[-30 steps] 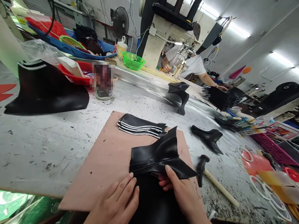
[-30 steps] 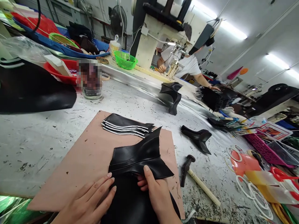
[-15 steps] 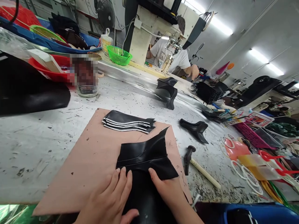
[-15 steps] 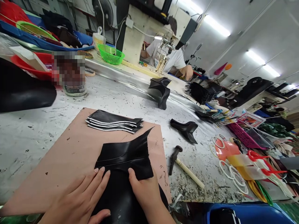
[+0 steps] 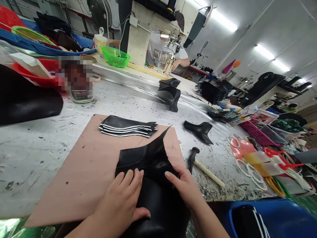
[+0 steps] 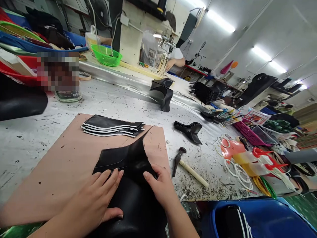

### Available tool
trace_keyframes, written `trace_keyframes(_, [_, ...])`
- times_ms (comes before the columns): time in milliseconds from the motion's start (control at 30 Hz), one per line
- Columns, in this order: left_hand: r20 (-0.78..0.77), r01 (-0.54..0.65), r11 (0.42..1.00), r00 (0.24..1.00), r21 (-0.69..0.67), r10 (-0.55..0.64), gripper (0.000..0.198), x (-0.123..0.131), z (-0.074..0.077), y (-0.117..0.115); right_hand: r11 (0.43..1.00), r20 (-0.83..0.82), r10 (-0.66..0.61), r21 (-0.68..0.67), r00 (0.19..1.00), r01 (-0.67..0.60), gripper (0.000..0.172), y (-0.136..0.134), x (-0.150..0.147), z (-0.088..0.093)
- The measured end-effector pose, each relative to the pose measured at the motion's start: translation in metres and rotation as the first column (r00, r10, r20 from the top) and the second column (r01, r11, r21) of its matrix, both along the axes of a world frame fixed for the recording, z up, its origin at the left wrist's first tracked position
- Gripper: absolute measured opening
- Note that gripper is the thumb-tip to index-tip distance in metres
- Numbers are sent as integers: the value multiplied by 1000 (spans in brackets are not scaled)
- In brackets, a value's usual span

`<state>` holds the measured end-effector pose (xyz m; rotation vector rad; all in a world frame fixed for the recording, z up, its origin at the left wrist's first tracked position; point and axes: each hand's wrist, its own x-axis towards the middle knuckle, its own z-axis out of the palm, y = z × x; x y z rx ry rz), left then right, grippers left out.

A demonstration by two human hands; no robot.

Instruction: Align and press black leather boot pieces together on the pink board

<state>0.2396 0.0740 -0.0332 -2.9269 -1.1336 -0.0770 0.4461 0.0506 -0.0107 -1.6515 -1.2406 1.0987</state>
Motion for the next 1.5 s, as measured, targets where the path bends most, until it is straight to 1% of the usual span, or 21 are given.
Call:
trace_keyframes(67, [-33, 17, 999, 999, -33, -18, 85, 2, 4, 1, 999, -35, 5, -48, 999, -7, 28, 5, 7, 0])
trace_keyframes(133, [-75, 36, 999, 996, -33, -39, 84, 3, 8, 2, 994, -28, -14, -104, 999, 11, 28, 12, 10, -3])
trace_keyframes(200, [-103, 53, 998, 993, -18, -54, 85, 4, 11, 2, 988, -16, -24, -150, 1000, 22, 25, 17, 12, -8])
trace_keyframes(300, [-111, 67, 998, 991, -8, -67, 88, 7, 13, 2, 984, 20, -8, -180, 1000, 11, 20, 21, 14, -14])
trace_keyframes(400, [-110, 45, 999, 993, -8, -45, 84, 14, 12, 2, 987, 97, 10, -161, 995, 6, 15, 20, 13, -17])
trace_keyframes(467, [-100, 69, 997, 992, -44, -73, 82, 21, 12, 1, 992, 171, 9, -128, 985, 13, 10, 20, 10, -17])
trace_keyframes(533, [-93, 114, 988, 988, -106, -124, 89, 29, 13, 0, 995, 246, 1, -92, 969, 23, 3, 20, 8, -13])
trace_keyframes(600, [-109, 121, 981, 984, -153, -139, 95, 37, 17, -1, 997, 303, -4, -75, 953, 27, 9, 20, 10, -8])
trace_keyframes(667, [-136, 97, 980, 983, -173, -121, 95, 43, 21, 0, 996, 321, 5, -90, 947, 25, 13, 20, 16, -3])
trace_keyframes(767, [-145, 93, 974, 981, -207, -125, 87, 45, 25, 0, 986, 263, 50, -166, 963, -6, 5, 18, 33, -1])
trace_keyframes(800, [-145, 97, 970, 981, -222, -132, 86, 45, 26, 1, 981, 234, 66, -192, 970, -21, 5, 18, 38, -1])
trace_keyframes(900, [-156, 90, 960, 978, -264, -135, 84, 45, 28, 2, 970, 188, 101, -237, 977, -54, 11, 17, 49, -3])
trace_keyframes(1000, [-167, 73, 952, 978, -297, -127, 86, 48, 29, 4, 968, 234, 120, -243, 965, -61, 16, 18, 49, -4])
trace_keyframes(1067, [-161, 63, 956, 980, -288, -113, 86, 50, 28, 4, 973, 306, 132, -222, 943, -65, 17, 18, 46, -3])
trace_keyframes(1167, [-128, 64, 979, 988, -192, -89, 83, 53, 25, 3, 985, 443, 149, -144, 884, -94, 18, 17, 40, 1])
trace_keyframes(1233, [-108, 75, 989, 990, -124, -89, 79, 54, 25, 1, 988, 530, 157, -74, 833, -138, 18, 15, 37, 3])
trace_keyframes(1300, [-102, 76, 993, 991, -92, -85, 76, 55, 25, 1, 979, 588, 177, -18, 789, -205, 18, 8, 36, 0])
trace_keyframes(1367, [-97, 72, 993, 992, -94, -81, 74, 55, 26, 2, 949, 638, 228, 25, 735, -315, 19, -3, 37, -5])
trace_keyframes(1433, [-84, 77, 993, 993, -92, -85, 74, 53, 25, 4, 889, 714, 263, 82, 649, -451, 29, -18, 38, -11])
trace_keyframes(1467, [-73, 87, 992, 993, -86, -93, 75, 50, 24, 4, 859, 750, 255, 114, 611, -499, 36, -24, 38, -12])
trace_keyframes(1500, [-57, 104, 991, 992, -84, -109, 77, 46, 20, 5, 842, 770, 236, 143, 593, -521, 42, -29, 37, -13])
